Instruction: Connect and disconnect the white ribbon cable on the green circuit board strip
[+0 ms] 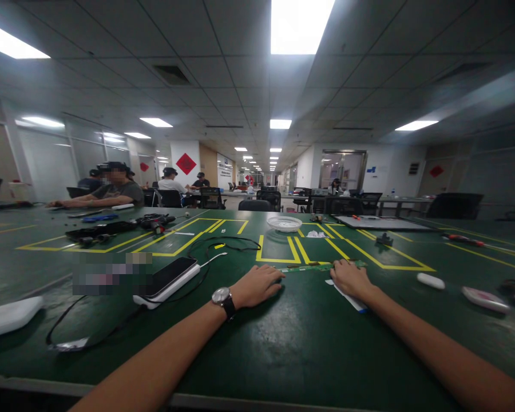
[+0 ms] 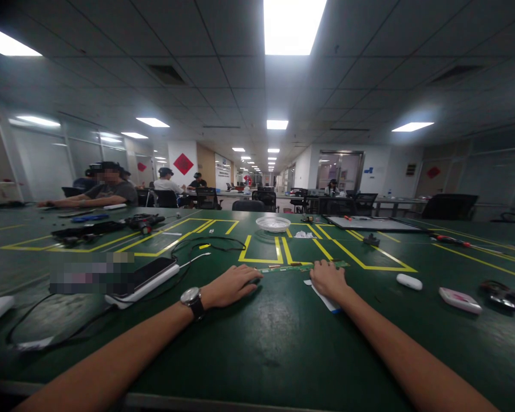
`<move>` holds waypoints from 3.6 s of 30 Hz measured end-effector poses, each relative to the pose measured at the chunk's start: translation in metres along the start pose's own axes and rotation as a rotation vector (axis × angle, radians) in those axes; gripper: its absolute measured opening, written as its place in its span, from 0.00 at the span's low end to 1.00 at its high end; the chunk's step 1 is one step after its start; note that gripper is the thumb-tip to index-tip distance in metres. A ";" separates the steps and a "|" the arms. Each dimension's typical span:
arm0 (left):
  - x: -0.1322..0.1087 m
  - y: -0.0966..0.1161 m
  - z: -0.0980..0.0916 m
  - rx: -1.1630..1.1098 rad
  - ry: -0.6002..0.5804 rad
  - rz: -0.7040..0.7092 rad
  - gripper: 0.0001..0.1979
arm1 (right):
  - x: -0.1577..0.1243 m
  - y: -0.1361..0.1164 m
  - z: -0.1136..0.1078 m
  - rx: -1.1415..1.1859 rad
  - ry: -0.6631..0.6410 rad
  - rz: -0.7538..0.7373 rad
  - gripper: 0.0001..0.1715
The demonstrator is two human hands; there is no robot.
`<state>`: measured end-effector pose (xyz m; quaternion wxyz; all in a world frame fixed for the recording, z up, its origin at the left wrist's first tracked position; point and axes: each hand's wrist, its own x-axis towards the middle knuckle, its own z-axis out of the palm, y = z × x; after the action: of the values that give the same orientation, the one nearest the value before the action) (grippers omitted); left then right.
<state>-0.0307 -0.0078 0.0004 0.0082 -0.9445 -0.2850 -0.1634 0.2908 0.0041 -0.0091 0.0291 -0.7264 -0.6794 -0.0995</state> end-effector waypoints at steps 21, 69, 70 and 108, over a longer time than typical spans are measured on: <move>0.001 0.000 0.006 -0.051 -0.001 0.067 0.16 | -0.024 -0.053 -0.033 0.432 -0.016 -0.771 0.20; 0.001 -0.001 0.007 -0.117 -0.086 0.079 0.17 | -0.027 -0.063 -0.017 0.550 0.086 -0.568 0.05; 0.001 -0.001 0.008 -0.116 -0.083 0.079 0.17 | -0.026 -0.063 -0.015 0.548 0.092 -0.564 0.05; 0.000 0.006 -0.002 0.022 0.077 0.033 0.15 | 0.000 -0.008 -0.002 -0.033 0.023 -0.121 0.26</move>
<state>-0.0281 -0.0130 0.0029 0.0323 -0.9420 -0.2705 -0.1963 0.2822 0.0040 -0.0077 0.0187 -0.6831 -0.7201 -0.1206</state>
